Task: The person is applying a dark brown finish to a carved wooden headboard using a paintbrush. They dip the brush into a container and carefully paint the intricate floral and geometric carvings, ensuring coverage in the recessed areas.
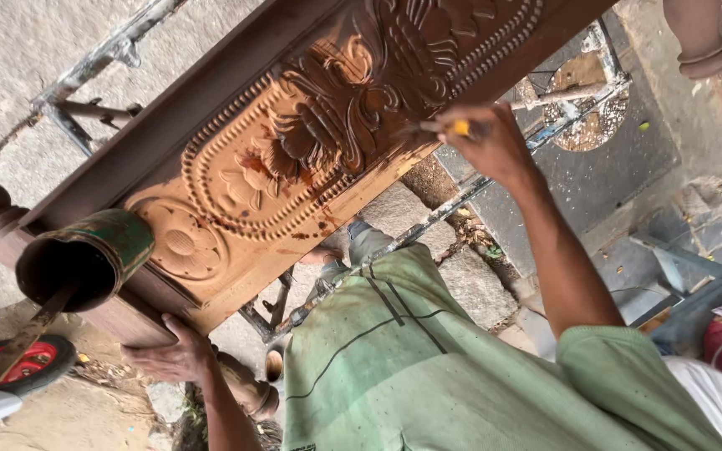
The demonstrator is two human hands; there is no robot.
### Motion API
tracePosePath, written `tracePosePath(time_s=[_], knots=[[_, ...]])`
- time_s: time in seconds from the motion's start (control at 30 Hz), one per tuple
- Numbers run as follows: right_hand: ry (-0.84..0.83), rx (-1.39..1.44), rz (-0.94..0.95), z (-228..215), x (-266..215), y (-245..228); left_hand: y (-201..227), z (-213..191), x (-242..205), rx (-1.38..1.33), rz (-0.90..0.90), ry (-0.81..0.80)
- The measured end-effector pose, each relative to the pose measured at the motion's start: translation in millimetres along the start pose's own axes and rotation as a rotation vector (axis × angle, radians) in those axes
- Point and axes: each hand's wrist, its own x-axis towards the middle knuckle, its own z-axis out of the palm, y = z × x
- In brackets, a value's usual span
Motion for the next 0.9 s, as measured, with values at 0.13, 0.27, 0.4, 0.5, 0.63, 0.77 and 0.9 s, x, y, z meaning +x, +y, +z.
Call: tracePosePath(time_s=[0.13,0.27,0.4,0.5,0.63,0.77,0.9], knots=[[0.050,0.058,-0.189,4.2,55.0,12.3,-1.7,1.5,0.6,-0.020,-0.009,-0.001],[-0.139,0.080,-0.011,9.8,56.1,13.5,-12.3,8.3,8.0,-0.021,0.008,0.008],[0.048,-0.111,-0.116,-25.0,27.4,19.3,-19.5,20.7,15.6,0.049,0.025,0.024],[0.138,-0.150,-0.068,-30.6,19.5,7.5,-24.0,20.1,16.9,0.033,-0.034,0.034],[-0.136,-0.084,-0.027,41.3,9.7,-59.9,-22.4,20.9,12.3,0.037,0.016,0.041],[-0.402,-0.001,-0.043,112.9,15.3,-113.8,-30.0,24.8,15.1,0.004,0.018,0.050],[-0.280,0.346,-0.060,77.8,23.2,-72.9,-29.7,30.2,18.2,0.023,0.108,0.113]])
